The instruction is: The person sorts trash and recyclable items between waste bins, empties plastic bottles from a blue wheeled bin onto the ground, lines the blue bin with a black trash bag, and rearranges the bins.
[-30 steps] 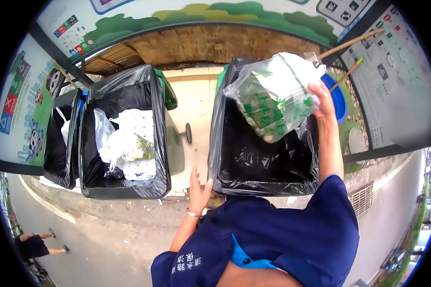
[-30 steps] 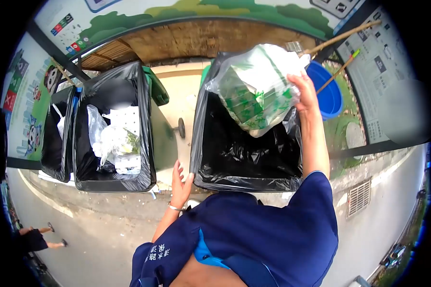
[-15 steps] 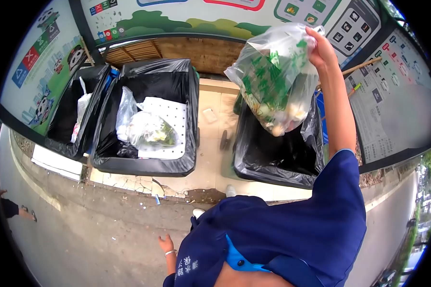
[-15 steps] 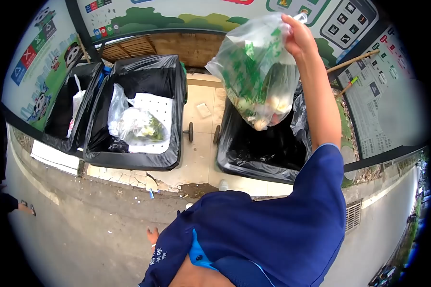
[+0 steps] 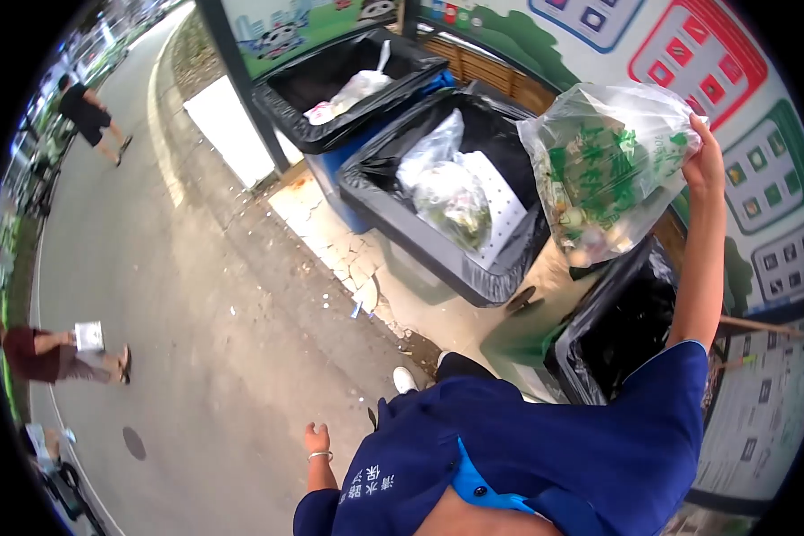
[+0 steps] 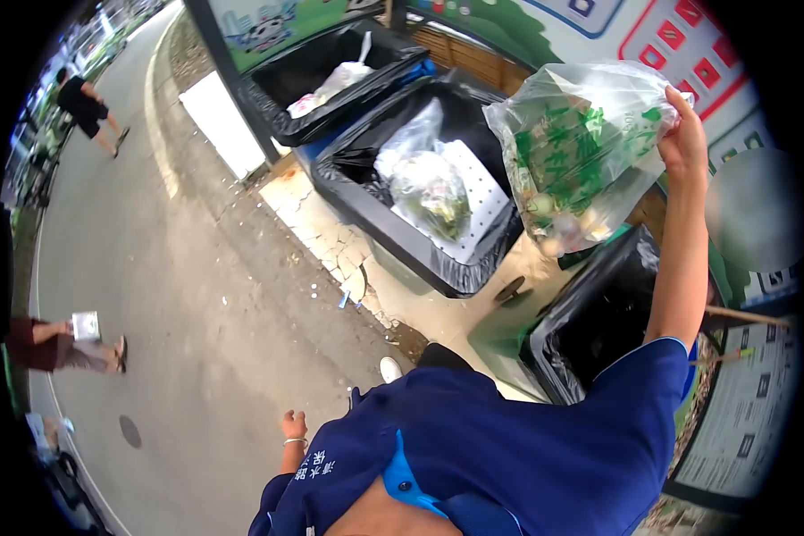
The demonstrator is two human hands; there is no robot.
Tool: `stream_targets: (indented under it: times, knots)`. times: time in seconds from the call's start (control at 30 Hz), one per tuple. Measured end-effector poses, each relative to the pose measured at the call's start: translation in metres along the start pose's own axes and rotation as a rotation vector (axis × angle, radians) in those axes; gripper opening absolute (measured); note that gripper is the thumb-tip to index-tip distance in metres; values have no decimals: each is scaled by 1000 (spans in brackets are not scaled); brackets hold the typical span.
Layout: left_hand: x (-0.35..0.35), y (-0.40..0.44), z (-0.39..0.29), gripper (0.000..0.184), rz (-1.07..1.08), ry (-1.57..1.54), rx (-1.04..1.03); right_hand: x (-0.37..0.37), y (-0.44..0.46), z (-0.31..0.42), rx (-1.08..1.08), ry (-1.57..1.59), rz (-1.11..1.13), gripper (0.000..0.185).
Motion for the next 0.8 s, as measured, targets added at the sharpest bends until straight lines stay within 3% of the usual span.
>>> stream_targets:
  times: [0.03,0.17,0.2,0.3,0.4,0.5,0.63,0.8]
  knots:
    - [1,-10,7,53,48,-123,137,-14,3,-9,-12,16,-3,13]
    - [27,-66,-16,47,198,-51,310,-47,49,-65,-88,106,114,5]
    - [30,-78,-13,49,197,-7,346,-75,41,-73,-82,155,35,4]
    - [2,-93,36,51,206,116,446,-79,82,-122,-232,278,88,7]
    - [12,-99,-13,51,180,112,510,-95,98,-161,-296,323,56,9]
    - [-7,-85,-25,51,129,93,436,-105,116,-203,-382,320,-18,11]
    - [16,-70,-150,47,113,-48,276,-106,151,-252,-410,398,-25,15]
    - [-11,-68,-173,42,65,-209,361,-120,153,-243,-469,312,128,17]
Point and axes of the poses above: each hand's wrist, its own y-axis towards the middle knuckle, its own x-axis out of the back of the hand, z = x × y, the point moved 1 cm from there along y, towards the middle knuckle, and after that the axes turned 3 degrees about -y, right-handed, at the moved point
